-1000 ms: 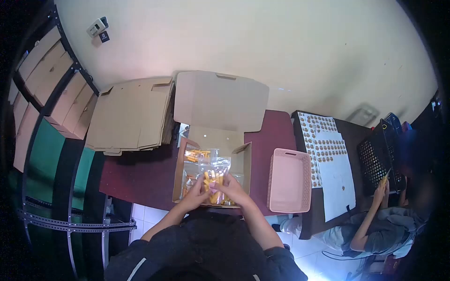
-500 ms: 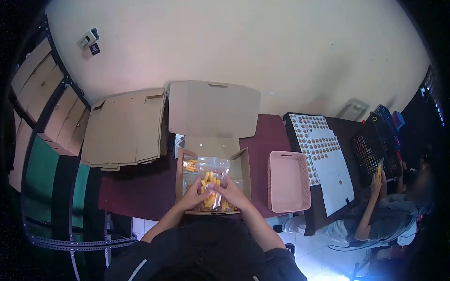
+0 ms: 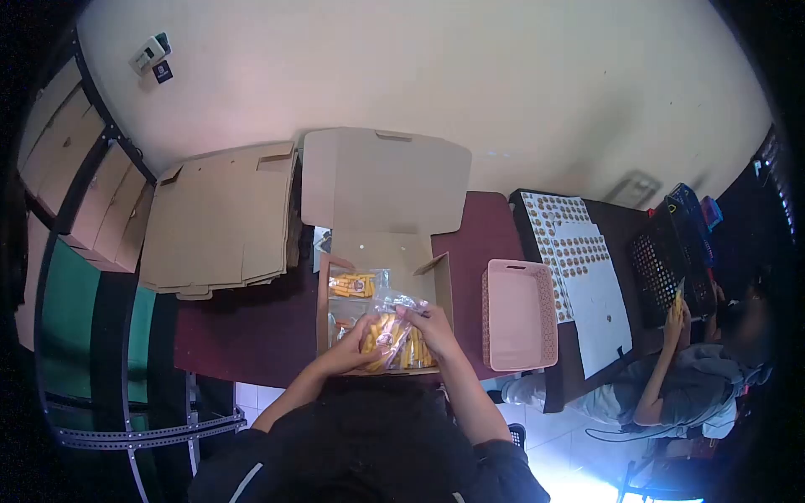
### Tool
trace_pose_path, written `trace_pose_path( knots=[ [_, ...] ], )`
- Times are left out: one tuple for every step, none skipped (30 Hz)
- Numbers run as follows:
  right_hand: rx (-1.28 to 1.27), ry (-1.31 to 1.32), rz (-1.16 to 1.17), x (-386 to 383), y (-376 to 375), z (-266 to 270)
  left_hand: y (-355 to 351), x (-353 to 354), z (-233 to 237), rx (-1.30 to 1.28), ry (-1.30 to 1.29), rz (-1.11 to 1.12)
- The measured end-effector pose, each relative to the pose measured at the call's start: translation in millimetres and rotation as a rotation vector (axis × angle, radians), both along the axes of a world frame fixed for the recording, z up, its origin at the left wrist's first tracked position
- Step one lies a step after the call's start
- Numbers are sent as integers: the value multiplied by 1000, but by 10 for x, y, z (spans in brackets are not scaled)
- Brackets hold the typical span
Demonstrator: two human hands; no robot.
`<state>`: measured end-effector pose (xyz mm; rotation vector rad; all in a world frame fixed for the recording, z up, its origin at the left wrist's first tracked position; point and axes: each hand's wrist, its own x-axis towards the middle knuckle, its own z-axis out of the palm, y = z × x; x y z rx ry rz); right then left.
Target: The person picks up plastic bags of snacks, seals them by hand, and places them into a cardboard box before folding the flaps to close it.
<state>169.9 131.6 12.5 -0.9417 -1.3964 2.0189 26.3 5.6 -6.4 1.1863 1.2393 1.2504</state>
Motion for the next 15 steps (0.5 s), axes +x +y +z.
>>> trace_pose_path(
  knots=[
    [1, -3, 4, 5, -11, 39, 0, 11, 17, 43, -5, 35],
    [114, -90, 43, 25, -32, 95, 46, 37, -58, 94, -24, 130],
    [226, -176, 80, 26, -50, 152, 74, 16, -59, 95, -25, 132],
    [333, -163, 96, 14, -60, 14, 113, -9, -59, 42, -107, 181],
    [332, -165, 97, -4, -91, -31, 142, -28, -57, -12, -189, 230],
    [332, -158, 101, -33, -125, -42, 147, -22, -15, -59, -365, 259],
    [334, -152, 105, -52, -139, -33, 151, -35, -61, -58, -366, 260],
    [312, -180, 137, -44, -139, -2, 161, -60, -147, -60, -302, 282],
    [312, -179, 136, -30, -122, 5, 169, -76, -142, -64, -236, 302],
    [270, -177, 183, 8, -98, 8, 160, -76, -138, -65, -236, 300],
    [226, -175, 230, 59, -70, 12, 142, -69, -134, -61, -257, 280],
    [238, -209, 312, 122, -25, 59, 128, -63, -117, -57, -279, 262],
    [234, -210, 312, 162, 9, 89, 115, -67, -137, -61, -280, 261],
    [195, -170, 419, 196, 40, 112, 103, -77, -168, -56, -301, 224],
    [158, -130, 524, 224, 68, 125, 101, -84, -175, -48, -320, 186]
  ],
)
